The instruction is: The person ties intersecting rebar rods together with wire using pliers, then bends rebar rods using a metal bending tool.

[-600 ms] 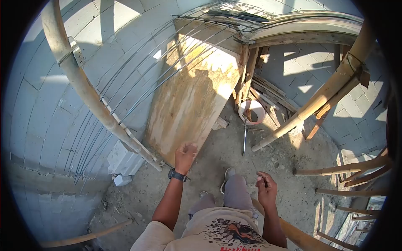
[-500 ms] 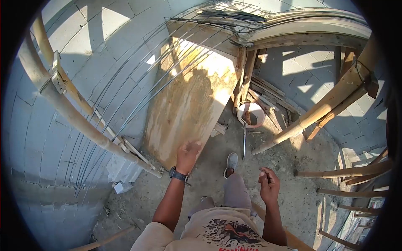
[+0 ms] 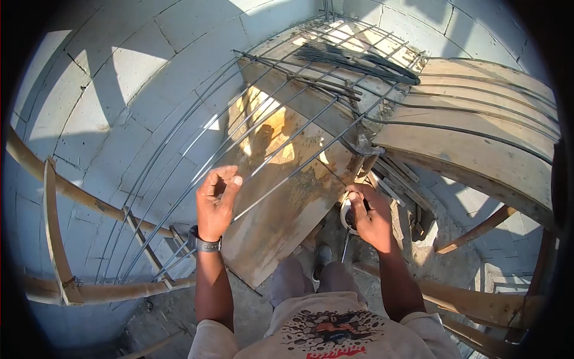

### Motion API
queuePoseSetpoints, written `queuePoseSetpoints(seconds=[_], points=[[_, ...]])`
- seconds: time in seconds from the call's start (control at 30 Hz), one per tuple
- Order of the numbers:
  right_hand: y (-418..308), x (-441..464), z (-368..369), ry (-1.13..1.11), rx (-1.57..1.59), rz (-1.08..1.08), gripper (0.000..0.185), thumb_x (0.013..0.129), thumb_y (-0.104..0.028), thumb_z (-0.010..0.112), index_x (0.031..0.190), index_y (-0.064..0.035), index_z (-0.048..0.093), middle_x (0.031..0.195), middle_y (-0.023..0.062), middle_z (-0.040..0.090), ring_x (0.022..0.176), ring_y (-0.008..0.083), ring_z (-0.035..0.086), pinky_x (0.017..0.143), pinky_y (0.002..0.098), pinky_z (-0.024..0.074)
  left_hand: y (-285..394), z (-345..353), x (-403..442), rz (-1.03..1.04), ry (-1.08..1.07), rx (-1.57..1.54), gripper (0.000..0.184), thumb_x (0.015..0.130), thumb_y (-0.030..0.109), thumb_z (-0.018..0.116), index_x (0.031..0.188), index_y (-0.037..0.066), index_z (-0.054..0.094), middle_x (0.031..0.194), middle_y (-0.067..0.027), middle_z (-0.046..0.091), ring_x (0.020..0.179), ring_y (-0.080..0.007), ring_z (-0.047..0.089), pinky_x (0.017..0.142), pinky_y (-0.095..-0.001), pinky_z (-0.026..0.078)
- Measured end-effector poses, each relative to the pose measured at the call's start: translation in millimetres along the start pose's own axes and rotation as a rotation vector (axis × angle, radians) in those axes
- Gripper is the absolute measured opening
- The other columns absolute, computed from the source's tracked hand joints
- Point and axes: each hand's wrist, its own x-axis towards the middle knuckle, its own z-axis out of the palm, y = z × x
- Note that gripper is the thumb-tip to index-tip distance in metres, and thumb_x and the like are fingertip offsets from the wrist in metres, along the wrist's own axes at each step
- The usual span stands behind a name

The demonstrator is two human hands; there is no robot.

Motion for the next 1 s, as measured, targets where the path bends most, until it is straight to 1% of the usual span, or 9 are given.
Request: queuePoseSetpoints(seconds=[0.13,0.23,0.33,0.47,0.57,0.67,0.8,0.93,1.0], points=[[-46,107,1,0.009,-0.235,-0.104,0.022,0.100,-0.018,0.065,0.116,-0.0033,0.068,0.099,0.0203,0.072,0.084,0.0384,0.070,0.075,0.0421,0.0537,-38,-25,75,-0.069,-0.015,0.353,0.025,0.101,0.019,0.071,0.116,-0.001,0.069,0.100,-0.0093,0.074,0.092,-0.0134,0.068,0.085,-0.0290,0.053],[-55,174,7,0.054,-0.379,-0.107,0.022,0.101,-0.022,0.061,0.112,-0.0037,0.068,0.102,0.0215,0.073,0.092,0.0430,0.070,0.079,0.0486,0.0539,-116,-43,116,0.281,-0.009,0.771,0.036,0.100,0.033,0.071,0.112,-0.001,0.072,0.099,-0.0153,0.077,0.089,-0.0204,0.073,0.079,-0.0326,0.056],[-45,237,18,0.080,-0.567,-0.103,0.024,0.102,-0.025,0.058,0.109,-0.0039,0.068,0.103,0.0213,0.073,0.096,0.0441,0.069,0.083,0.0525,0.0531,-147,-46,132,-0.117,-0.178,0.654,0.045,0.099,0.045,0.069,0.103,0.001,0.074,0.085,-0.0138,0.073,0.079,-0.0245,0.071,0.075,-0.0372,0.055],[-12,312,37,0.084,-0.607,-0.118,0.028,0.102,-0.029,0.059,0.114,-0.0044,0.068,0.108,0.0211,0.071,0.101,0.0432,0.068,0.086,0.0529,0.0534,-161,-54,148,-0.533,-0.267,0.222,0.054,0.099,0.051,0.070,0.077,0.001,0.071,0.064,-0.0038,0.057,0.060,-0.0135,0.053,0.061,-0.0344,0.046],[2,341,52,0.051,-0.701,-0.119,0.034,0.102,-0.034,0.061,0.118,-0.0053,0.068,0.115,0.0195,0.069,0.105,0.0428,0.069,0.090,0.0527,0.0546,-204,-61,160,-0.326,-0.292,0.198,0.051,0.099,0.046,0.070,0.072,0.002,0.068,0.060,-0.0017,0.056,0.057,-0.0129,0.049,0.058,-0.0345,0.042],[3,354,64,-0.024,-0.863,-0.066,0.047,0.098,-0.046,0.067,0.121,-0.0041,0.068,0.119,0.0188,0.068,0.108,0.0427,0.069,0.094,0.0529,0.0553,-184,-59,166,-0.176,-0.101,0.401,0.049,0.099,0.042,0.071,0.070,0.002,0.065,0.058,-0.0024,0.054,0.057,-0.0128,0.045,0.055,-0.0351,0.040],[-3,367,66,-0.194,-1.020,-0.038,0.064,0.090,-0.057,0.074,0.120,-0.0013,0.067,0.117,0.0207,0.069,0.110,0.0421,0.069,0.094,0.0524,0.0559,-190,-75,190,-0.171,-0.152,0.433,0.043,0.101,0.030,0.070,0.070,0.001,0.065,0.059,-0.0022,0.055,0.060,-0.0093,0.047,0.058,-0.0305,0.040],[6,391,57,-0.397,-1.000,0.009,0.066,0.088,-0.059,0.075,0.119,-0.0013,0.068,0.108,0.0219,0.072,0.109,0.0405,0.070,0.090,0.0516,0.0561,-187,-70,181,-0.124,-0.110,0.428,0.048,0.099,0.038,0.069,0.070,0.002,0.059,0.055,-0.0068,0.045,0.053,-0.0147,0.040,0.052,-0.0380,0.036],[8,402,49,-0.310,-1.005,-0.075,0.066,0.088,-0.060,0.075,0.117,-0.0011,0.067,0.103,0.0221,0.073,0.106,0.0407,0.070,0.088,0.0519,0.0557,-182,-62,172,-0.113,-0.086,0.457,0.047,0.100,0.037,0.069,0.070,0.003,0.058,0.055,-0.0077,0.045,0.052,-0.0162,0.040,0.052,-0.0379,0.036]])
